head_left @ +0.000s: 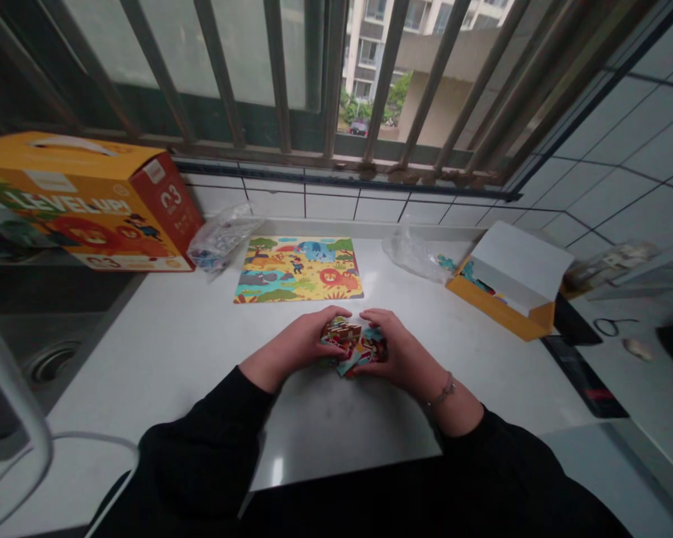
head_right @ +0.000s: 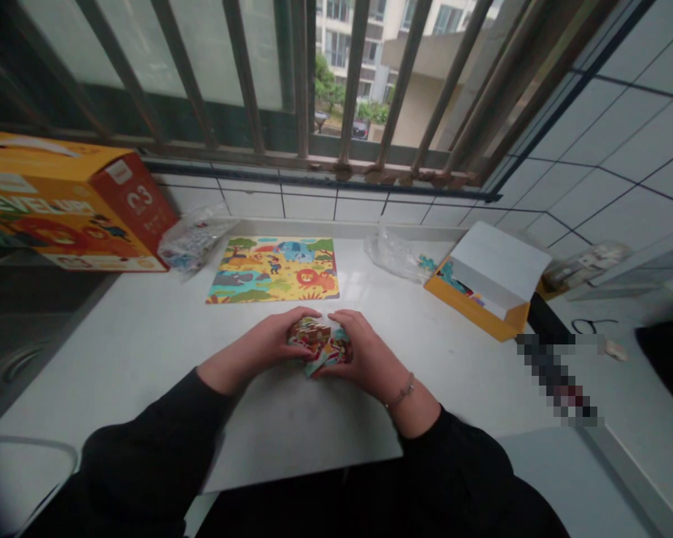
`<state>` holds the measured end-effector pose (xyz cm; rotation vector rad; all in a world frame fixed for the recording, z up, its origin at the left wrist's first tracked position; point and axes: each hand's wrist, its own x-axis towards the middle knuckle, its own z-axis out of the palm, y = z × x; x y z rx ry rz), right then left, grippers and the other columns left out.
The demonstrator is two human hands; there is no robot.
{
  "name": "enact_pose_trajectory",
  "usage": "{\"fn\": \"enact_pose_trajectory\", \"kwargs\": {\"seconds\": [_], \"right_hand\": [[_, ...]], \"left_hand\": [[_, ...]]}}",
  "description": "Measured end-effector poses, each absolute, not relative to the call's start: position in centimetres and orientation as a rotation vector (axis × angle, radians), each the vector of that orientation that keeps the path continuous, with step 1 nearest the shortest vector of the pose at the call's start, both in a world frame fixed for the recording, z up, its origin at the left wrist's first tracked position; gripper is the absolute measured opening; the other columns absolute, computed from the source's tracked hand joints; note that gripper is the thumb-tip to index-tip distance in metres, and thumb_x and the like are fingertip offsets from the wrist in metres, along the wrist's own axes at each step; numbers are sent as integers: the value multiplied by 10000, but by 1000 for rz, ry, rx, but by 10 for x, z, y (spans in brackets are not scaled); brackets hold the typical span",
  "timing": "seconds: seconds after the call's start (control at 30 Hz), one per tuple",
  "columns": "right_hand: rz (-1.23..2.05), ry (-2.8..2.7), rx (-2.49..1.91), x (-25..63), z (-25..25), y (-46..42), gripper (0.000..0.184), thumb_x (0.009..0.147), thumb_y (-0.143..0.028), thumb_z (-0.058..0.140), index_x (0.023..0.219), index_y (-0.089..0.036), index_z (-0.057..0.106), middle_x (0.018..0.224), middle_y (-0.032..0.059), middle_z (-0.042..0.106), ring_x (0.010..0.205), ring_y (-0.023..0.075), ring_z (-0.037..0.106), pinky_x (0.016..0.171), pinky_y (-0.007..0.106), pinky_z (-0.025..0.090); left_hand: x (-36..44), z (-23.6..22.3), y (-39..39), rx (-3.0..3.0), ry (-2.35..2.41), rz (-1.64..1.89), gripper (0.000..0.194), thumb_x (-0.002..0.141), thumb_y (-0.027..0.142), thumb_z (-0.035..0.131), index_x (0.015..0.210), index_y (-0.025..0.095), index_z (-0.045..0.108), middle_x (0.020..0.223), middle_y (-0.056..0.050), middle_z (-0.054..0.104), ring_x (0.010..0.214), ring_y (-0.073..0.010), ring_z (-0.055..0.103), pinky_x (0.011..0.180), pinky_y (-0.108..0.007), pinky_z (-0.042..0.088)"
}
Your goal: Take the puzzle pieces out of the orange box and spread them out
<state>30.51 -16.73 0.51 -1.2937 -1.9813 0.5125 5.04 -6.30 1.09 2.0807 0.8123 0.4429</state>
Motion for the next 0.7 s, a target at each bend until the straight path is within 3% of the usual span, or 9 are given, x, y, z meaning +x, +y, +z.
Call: {"fn": "enact_pose_trajectory", "kwargs": {"seconds": [0.17,0.33,0.4,0.53,0.7], "right_hand": [[516,-1914,-1437,310,-6,-176,884,741,-478,1042,1480,-280,599,1353,142,688,1237,355,702,1064,573,622],[441,-1900,-1490,315,-13,-177,896,667,-483,1076,1433,-270,662,1438,174,668,1371,410,638,1165,667,541],[456,-1860,-1489,320,-12,-179,782,747,-457,1034,1421,-269,683,1486,174,643,1423,389,614,1206,645,526],[437,-1738,-1486,331,-7,-183,263,1050,-331,719,1305,-271,739,1395,142,690,1343,306,671,1182,580,573],[445,-1563,-1567,337,-12,-182,263,1020,-255,655,1254,-271,773,1417,135,654,1260,280,709,1052,506,677]], "left_hand": [[54,12,-65,2107,807,443,690,727,273,1011,1334,301,685,1282,-42,804,1121,-297,785,1017,-449,604],[54,9,-64,2160,748,452,732,692,273,1029,1333,303,679,1305,-53,791,1161,-308,772,1037,-470,605],[54,7,-63,2164,742,464,746,692,281,1028,1347,302,672,1325,-61,784,1186,-313,767,1053,-479,603],[55,6,-64,2161,757,464,751,698,274,1025,1357,304,666,1352,-64,777,1204,-314,765,1071,-488,597],[55,8,-65,2149,768,455,729,715,261,1008,1356,309,666,1328,-58,785,1188,-311,769,1061,-484,602]]}}
